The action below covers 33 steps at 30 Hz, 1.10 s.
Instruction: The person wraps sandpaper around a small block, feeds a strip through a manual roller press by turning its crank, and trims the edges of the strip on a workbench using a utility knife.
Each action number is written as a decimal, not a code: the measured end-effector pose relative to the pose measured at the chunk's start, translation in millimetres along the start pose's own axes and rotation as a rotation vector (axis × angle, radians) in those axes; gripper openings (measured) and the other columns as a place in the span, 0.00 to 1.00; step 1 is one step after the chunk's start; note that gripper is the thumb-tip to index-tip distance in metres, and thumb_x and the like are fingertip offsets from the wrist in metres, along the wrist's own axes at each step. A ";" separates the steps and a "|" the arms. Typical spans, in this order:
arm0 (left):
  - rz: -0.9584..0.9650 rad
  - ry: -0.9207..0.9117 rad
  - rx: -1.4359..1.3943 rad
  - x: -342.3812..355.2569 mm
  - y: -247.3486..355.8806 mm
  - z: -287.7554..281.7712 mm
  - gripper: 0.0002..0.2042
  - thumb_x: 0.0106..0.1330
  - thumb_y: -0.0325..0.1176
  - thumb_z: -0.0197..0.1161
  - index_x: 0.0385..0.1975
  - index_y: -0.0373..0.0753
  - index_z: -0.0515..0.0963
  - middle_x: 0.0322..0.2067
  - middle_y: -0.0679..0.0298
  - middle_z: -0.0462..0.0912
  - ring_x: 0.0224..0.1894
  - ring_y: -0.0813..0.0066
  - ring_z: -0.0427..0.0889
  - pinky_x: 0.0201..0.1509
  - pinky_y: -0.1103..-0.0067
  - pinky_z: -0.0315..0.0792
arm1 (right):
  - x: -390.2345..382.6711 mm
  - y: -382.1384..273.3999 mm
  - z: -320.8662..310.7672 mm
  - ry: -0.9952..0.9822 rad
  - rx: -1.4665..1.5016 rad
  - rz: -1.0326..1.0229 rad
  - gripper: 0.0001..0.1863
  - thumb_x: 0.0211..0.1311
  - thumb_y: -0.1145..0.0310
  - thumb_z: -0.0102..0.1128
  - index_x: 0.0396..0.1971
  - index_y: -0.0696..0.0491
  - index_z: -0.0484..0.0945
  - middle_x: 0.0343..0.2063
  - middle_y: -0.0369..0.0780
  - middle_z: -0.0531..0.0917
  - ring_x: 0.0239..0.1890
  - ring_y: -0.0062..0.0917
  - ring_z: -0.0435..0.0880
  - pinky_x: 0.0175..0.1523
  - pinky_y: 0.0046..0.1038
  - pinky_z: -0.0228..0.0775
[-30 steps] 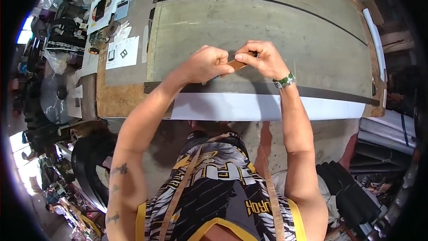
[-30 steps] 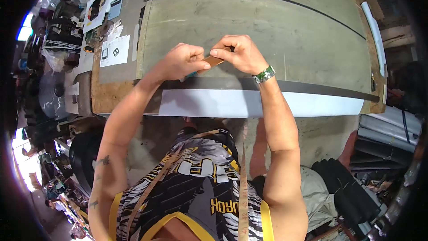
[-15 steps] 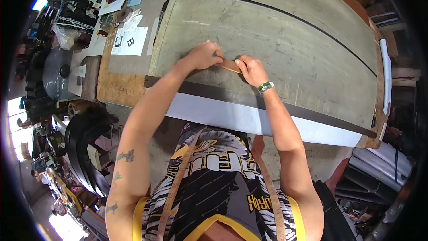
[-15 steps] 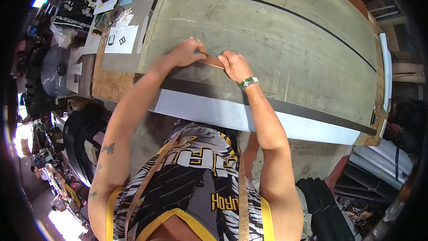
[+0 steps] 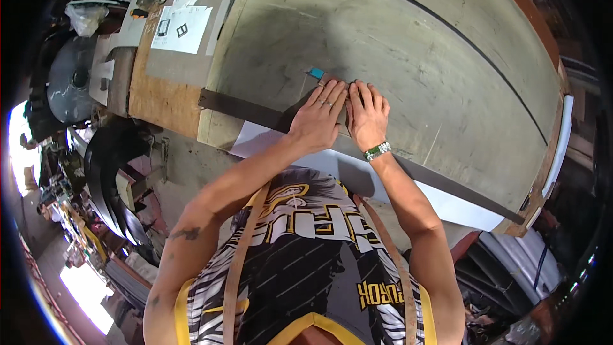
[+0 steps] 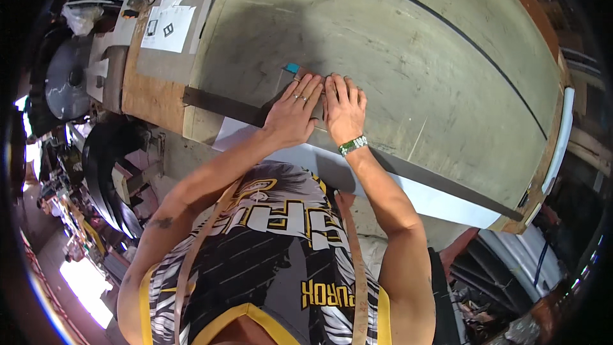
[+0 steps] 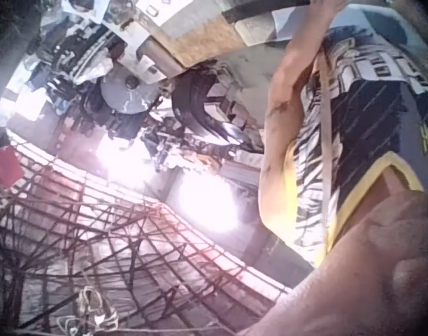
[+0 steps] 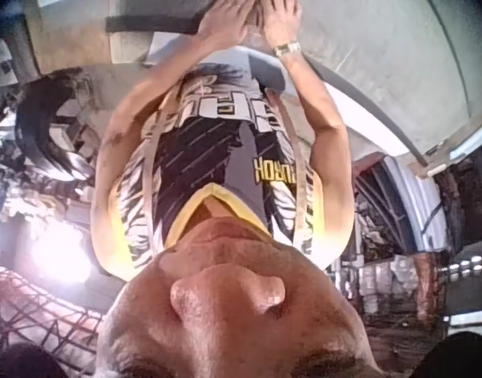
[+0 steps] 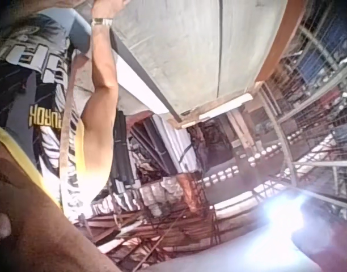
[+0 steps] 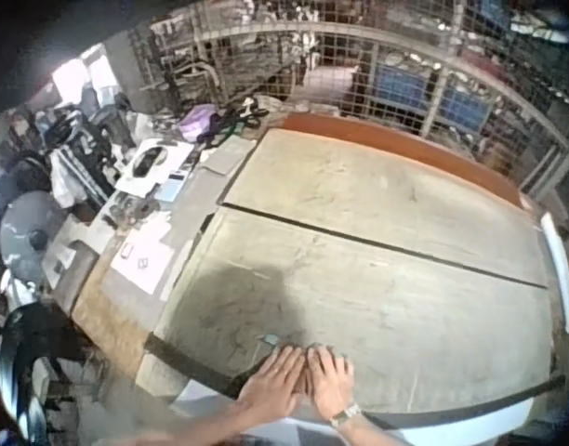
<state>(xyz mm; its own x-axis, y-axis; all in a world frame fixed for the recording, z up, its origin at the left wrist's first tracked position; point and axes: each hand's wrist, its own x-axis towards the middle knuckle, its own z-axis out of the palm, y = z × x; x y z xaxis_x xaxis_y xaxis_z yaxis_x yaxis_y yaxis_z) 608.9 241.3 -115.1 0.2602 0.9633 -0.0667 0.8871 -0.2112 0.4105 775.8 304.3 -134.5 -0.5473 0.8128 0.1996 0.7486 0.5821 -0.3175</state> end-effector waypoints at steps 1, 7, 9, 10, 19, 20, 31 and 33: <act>0.025 -0.004 0.049 4.2 0.2 -3.5 0.37 0.67 0.41 0.60 0.73 0.27 0.60 0.76 0.47 0.57 0.80 0.53 0.52 0.82 0.60 0.45 | -0.5 1.4 -1.8 0.008 -0.007 -0.015 0.22 0.67 0.67 0.62 0.60 0.52 0.79 0.62 0.39 0.77 0.64 0.38 0.73 0.66 0.43 0.62; -0.026 -0.116 -0.274 12.7 -26.2 -14.0 0.29 0.69 0.40 0.58 0.68 0.32 0.70 0.75 0.50 0.61 0.80 0.56 0.53 0.82 0.64 0.47 | 10.1 -4.9 9.1 0.088 0.118 0.132 0.15 0.66 0.69 0.63 0.52 0.51 0.81 0.54 0.41 0.79 0.57 0.42 0.74 0.59 0.45 0.64; 0.039 0.038 -0.378 6.7 -39.9 -19.3 0.23 0.70 0.37 0.60 0.62 0.34 0.76 0.66 0.51 0.75 0.73 0.56 0.66 0.76 0.64 0.59 | 11.7 -0.7 11.0 0.120 0.114 0.108 0.13 0.64 0.69 0.64 0.47 0.53 0.80 0.52 0.42 0.78 0.56 0.42 0.73 0.58 0.45 0.64; -0.155 0.113 -0.391 -1.3 -40.2 -21.3 0.21 0.69 0.35 0.62 0.60 0.34 0.77 0.58 0.53 0.81 0.64 0.55 0.75 0.68 0.65 0.67 | 12.4 1.0 11.6 0.025 0.130 0.144 0.12 0.62 0.70 0.65 0.45 0.53 0.79 0.52 0.43 0.79 0.56 0.43 0.73 0.58 0.45 0.64; -0.820 0.259 -1.368 -16.6 -8.2 -17.5 0.37 0.65 0.49 0.73 0.64 0.26 0.71 0.46 0.54 0.86 0.44 0.73 0.85 0.44 0.76 0.78 | 12.7 16.0 -10.2 -0.150 0.541 0.298 0.09 0.59 0.72 0.70 0.33 0.57 0.77 0.23 0.43 0.81 0.26 0.36 0.80 0.36 0.33 0.72; -0.815 0.229 -1.350 -19.5 -12.4 -27.3 0.39 0.65 0.49 0.73 0.68 0.28 0.67 0.50 0.55 0.85 0.47 0.74 0.84 0.47 0.77 0.78 | 11.3 1.0 -22.2 -0.169 0.635 0.312 0.09 0.59 0.72 0.70 0.32 0.57 0.77 0.22 0.41 0.79 0.25 0.31 0.77 0.35 0.31 0.71; -0.298 0.604 -1.315 -262.6 -2.0 -140.9 0.09 0.70 0.32 0.69 0.33 0.32 0.83 0.26 0.69 0.84 0.29 0.84 0.79 0.34 0.81 0.74 | -79.5 -229.8 -98.4 -0.496 1.259 0.037 0.09 0.68 0.72 0.68 0.41 0.58 0.78 0.32 0.30 0.77 0.35 0.15 0.74 0.46 0.22 0.70; -0.322 0.689 -1.298 -334.0 -2.9 -151.0 0.09 0.72 0.31 0.66 0.32 0.32 0.83 0.25 0.68 0.84 0.29 0.84 0.79 0.34 0.81 0.74 | -91.7 -281.6 -94.0 -0.520 1.214 -0.180 0.08 0.69 0.72 0.66 0.43 0.59 0.79 0.35 0.33 0.80 0.39 0.18 0.77 0.50 0.25 0.71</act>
<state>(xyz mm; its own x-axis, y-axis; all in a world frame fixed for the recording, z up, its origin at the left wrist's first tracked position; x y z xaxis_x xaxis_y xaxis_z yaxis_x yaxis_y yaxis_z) 461.9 -54.7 43.2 -0.4270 0.9037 -0.0311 -0.1714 -0.0471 0.9841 650.3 68.2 23.7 -0.8844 0.4653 0.0374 -0.0061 0.0687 -0.9976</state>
